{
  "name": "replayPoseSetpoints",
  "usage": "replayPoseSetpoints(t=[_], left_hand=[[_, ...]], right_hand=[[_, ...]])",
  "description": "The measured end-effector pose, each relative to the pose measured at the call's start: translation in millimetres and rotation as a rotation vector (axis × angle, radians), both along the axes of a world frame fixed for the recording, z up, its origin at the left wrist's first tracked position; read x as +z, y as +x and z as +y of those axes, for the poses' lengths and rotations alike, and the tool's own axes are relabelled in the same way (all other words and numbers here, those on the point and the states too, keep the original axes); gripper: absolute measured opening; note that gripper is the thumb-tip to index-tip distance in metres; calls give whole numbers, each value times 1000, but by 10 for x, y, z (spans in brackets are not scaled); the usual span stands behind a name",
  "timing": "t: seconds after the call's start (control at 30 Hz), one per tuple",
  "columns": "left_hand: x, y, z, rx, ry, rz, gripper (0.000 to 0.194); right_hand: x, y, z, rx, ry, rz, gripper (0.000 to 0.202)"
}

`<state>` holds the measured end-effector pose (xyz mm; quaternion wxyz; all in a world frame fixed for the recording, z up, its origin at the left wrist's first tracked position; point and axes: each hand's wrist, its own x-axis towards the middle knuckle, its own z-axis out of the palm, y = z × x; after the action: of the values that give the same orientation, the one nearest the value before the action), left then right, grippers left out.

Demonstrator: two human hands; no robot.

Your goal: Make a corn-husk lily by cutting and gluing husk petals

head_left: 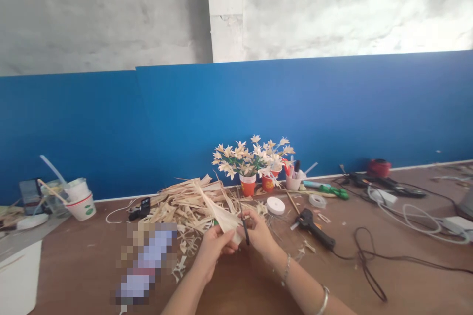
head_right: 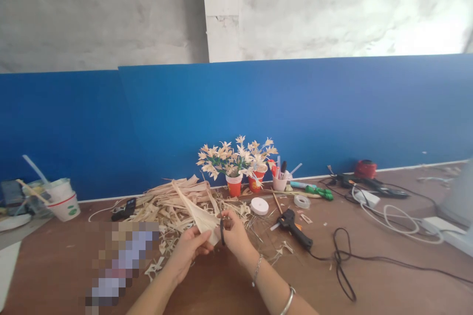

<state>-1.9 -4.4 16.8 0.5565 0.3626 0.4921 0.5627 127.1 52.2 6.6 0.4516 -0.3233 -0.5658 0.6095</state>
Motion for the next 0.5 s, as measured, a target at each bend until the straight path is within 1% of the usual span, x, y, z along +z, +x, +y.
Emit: replayPoseSetpoints(t=[0.1, 0.17, 0.23, 0.27, 0.3, 0.33, 0.4, 0.43, 0.47, 0.5], left_hand=[[7, -42, 20, 33, -31, 62, 35], [5, -98, 44, 125, -24, 56, 32], [3, -141, 55, 239, -9, 23, 31], [3, -144, 49, 256, -5, 3, 31], [3, -130, 34, 218, -6, -12, 31], [3, -97, 10, 135, -13, -31, 32], [-6, 4, -47, -113, -12, -109, 33], [-16, 57, -71, -205, -10, -158, 33], [-30, 98, -86, -278, -6, -195, 33], [-47, 120, -88, -296, -15, -206, 35]], right_hand=[[-1, -21, -10, 21, 3, -4, 42], [32, 8, -2, -3, -17, -26, 41], [86, 69, 16, -60, -37, -72, 39], [114, 104, 28, -96, -46, -101, 38], [137, 136, 39, -133, -53, -122, 38], [153, 161, 50, -167, -62, -131, 38], [156, 188, 69, -199, -66, -108, 39], [144, 190, 76, -199, -61, -85, 39], [127, 186, 83, -191, -52, -66, 39], [106, 181, 88, -181, -38, -55, 39]])
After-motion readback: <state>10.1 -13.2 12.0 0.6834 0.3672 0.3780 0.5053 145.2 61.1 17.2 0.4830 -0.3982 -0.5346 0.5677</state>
